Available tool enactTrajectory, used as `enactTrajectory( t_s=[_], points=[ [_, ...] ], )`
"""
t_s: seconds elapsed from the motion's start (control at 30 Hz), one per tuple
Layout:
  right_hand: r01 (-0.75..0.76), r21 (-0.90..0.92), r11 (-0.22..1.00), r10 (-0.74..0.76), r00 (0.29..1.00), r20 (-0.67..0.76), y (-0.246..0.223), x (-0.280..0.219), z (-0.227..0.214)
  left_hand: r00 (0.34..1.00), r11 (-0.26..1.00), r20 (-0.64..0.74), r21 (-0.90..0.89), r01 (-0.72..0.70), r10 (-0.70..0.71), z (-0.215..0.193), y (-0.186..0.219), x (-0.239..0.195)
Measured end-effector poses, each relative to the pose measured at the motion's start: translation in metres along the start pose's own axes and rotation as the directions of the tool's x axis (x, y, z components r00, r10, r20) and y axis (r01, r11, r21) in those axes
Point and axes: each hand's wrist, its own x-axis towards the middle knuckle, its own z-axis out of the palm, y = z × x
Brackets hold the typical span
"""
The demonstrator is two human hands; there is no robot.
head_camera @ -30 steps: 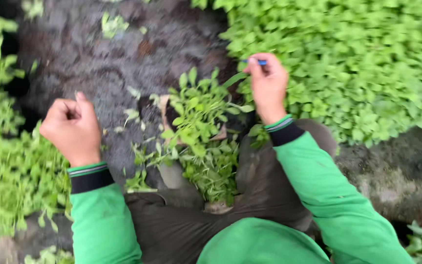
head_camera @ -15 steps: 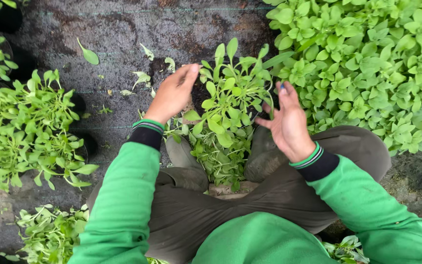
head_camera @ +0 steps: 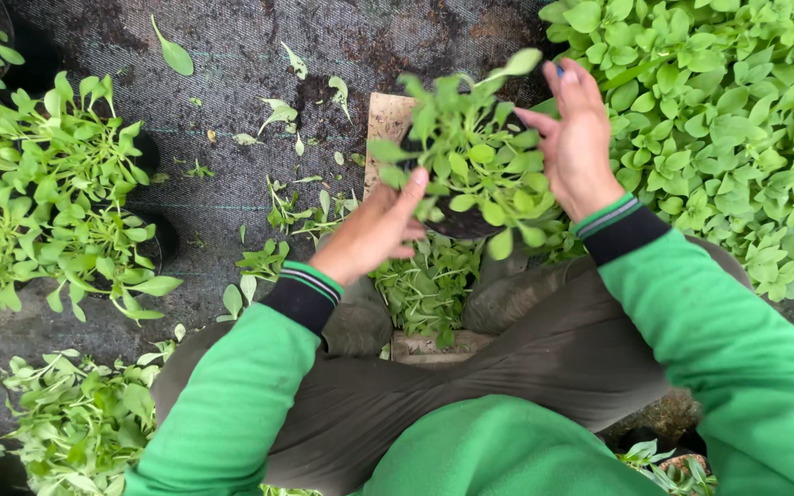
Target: The person sits cross-legged on the ground and uses a small blue knife to trim the stems and leaves of green leafy plants. The cuttings are placed into a small wooden box positioned between their legs.
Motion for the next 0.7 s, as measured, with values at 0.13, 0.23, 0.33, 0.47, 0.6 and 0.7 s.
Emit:
enactTrajectory(
  t_s=[0.13, 0.23, 0.33, 0.47, 0.6, 0.7],
  points=[
    [0.032, -0.091, 0.995, -0.025, 0.996, 0.082, -0.006, 0.026, 0.007, 0.989, 0.992, 0.104, 0.082, 0.093, -0.102, 0.008, -0.01, -0.003],
    [0.016, -0.106, 0.994, -0.006, 0.996, 0.089, -0.013, 0.031, 0.012, 0.997, 0.954, 0.04, 0.293, 0.057, -0.071, 0.003, -0.005, -0.005],
    [0.021, -0.025, 0.999, -0.019, 0.997, 0.076, -0.024, 0.026, 0.011, 0.991, 0.796, -0.131, 0.602, 0.068, 0.014, -0.004, 0.012, -0.014],
    [0.262, -0.009, 0.965, -0.261, 0.964, 0.049, -0.047, 0.012, 0.0, 0.894, 0.568, -0.371, 0.805, 0.174, 0.252, -0.016, 0.037, -0.026],
    [0.397, 0.061, 0.916, -0.395, 0.918, -0.033, -0.062, -0.022, -0.02, 0.5, 0.354, -0.144, 0.864, -0.357, 0.854, -0.01, 0.049, -0.022],
    [0.455, 0.024, 0.89, -0.451, 0.887, -0.093, -0.059, -0.052, -0.033, 0.437, 0.068, 0.167, 0.878, -0.473, 0.884, 0.022, 0.045, -0.006]
  ],
)
